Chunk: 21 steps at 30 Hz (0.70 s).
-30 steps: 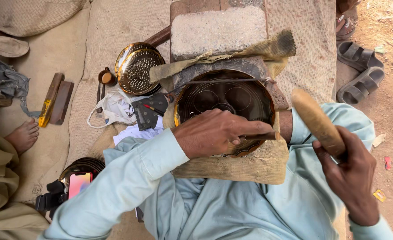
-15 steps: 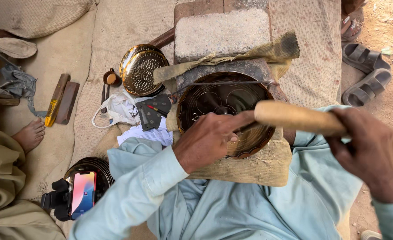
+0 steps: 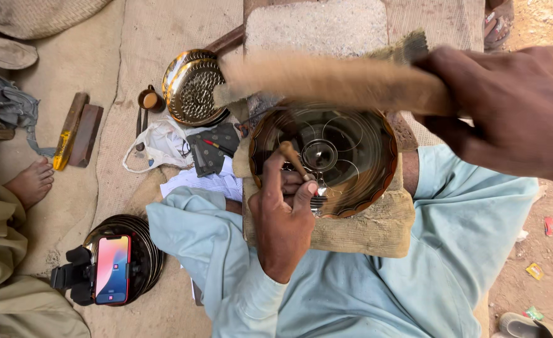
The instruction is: The person uses a hammer and a small metal punch to create a pattern of indentations on a brass bowl. They repeatedly strike the punch against the bowl's surface, rotating the bowl to work on different sections.
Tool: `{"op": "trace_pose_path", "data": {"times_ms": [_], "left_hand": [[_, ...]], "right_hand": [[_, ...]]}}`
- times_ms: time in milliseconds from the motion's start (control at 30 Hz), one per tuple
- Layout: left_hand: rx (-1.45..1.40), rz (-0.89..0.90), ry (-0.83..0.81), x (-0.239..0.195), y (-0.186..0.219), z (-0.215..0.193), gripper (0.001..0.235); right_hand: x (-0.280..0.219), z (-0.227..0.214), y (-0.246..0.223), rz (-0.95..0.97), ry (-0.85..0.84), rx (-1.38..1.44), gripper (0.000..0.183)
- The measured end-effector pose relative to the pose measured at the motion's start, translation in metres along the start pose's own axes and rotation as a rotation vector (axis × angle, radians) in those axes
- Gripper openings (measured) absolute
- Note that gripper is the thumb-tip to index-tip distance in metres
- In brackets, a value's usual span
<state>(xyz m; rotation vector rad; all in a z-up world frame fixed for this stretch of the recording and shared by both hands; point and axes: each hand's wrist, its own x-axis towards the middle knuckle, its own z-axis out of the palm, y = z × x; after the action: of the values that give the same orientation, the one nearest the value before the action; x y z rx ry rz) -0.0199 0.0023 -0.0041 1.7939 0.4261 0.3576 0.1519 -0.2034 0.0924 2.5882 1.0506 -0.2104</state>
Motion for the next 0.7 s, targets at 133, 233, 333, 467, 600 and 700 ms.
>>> {"op": "trace_pose_path", "data": {"times_ms": [133, 233, 333, 467, 600, 700], "left_hand": [[-0.045, -0.098, 0.095, -0.006, 0.0, 0.004, 0.049], [-0.082, -0.105, 0.094, -0.007, -0.001, 0.004, 0.049], [-0.052, 0.018, -0.025, -0.001, -0.006, -0.002, 0.042], [-0.024, 0.164, -0.247, 0.013, -0.013, -0.007, 0.044], [0.091, 0.263, -0.313, 0.02, -0.011, -0.008, 0.056], [0.035, 0.234, -0.294, 0.018, -0.01, -0.006, 0.061]], "right_hand": [[0.013, -0.04, -0.016, -0.189, 0.19, -0.159, 0.051], [0.008, -0.042, -0.021, -0.152, 0.068, -0.235, 0.053], [0.002, -0.022, -0.018, -0.142, 0.14, -0.183, 0.051], [-0.008, 0.017, -0.003, -0.213, 0.474, 0.235, 0.055], [-0.019, 0.059, 0.007, -0.01, 0.471, 0.591, 0.047], [-0.025, 0.095, 0.002, 0.16, 0.433, 0.847, 0.046]]}}
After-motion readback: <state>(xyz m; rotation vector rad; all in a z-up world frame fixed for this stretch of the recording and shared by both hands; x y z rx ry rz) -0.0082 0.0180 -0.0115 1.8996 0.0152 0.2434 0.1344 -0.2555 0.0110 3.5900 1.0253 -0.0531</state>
